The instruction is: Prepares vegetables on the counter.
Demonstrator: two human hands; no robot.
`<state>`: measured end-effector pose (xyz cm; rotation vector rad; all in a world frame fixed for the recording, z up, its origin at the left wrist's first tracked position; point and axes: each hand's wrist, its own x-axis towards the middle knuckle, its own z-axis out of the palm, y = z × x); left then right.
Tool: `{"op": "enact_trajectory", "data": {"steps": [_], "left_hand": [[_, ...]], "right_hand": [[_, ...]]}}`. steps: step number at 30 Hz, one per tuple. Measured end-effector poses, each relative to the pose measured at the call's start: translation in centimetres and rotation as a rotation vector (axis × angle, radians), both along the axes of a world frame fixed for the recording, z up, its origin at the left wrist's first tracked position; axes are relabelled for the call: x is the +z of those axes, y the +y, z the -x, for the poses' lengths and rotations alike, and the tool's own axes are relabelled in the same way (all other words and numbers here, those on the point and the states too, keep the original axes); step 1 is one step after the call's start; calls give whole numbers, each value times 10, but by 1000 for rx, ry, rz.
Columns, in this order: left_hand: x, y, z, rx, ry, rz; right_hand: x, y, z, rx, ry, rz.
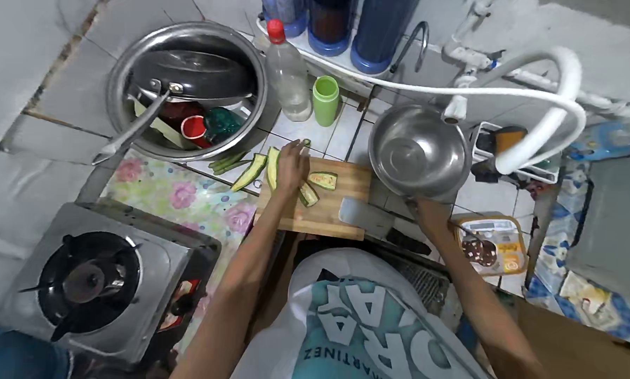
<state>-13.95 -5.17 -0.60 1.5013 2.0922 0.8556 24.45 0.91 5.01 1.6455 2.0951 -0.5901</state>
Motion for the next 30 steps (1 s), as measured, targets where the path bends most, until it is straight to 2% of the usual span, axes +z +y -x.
{"op": "enact_trajectory", "data": {"steps": [4, 6, 8, 10, 12, 14, 21, 26, 30], "left_hand": [[-11, -100, -63, 257, -11, -90], [-17, -143, -98, 478, -125, -11], [-23, -166, -126, 739, -355, 101], [-27, -168, -142, 975, -698, 159], [-22, -161, -150, 1097, -1002, 202], [-22, -150, -154, 1142, -1109, 221], [-27, -137, -155, 1127, -1113, 166], [-36, -142, -119, 1125, -999, 112], [-39, -147, -88, 1075, -946, 101]], "right_hand": [[-5, 9, -18, 19, 56, -22], [-11, 13, -27, 15, 76, 9], [-19, 19, -33, 26, 90, 31], [-22, 31, -35, 78, 77, 44], [-26, 39, -37, 135, 91, 41], [-28, 47, -39, 164, 101, 13], [-37, 58, -28, 238, 174, -82], [-7, 33, -42, 110, 298, -77], [13, 5, -79, 10, 139, 54]]}}
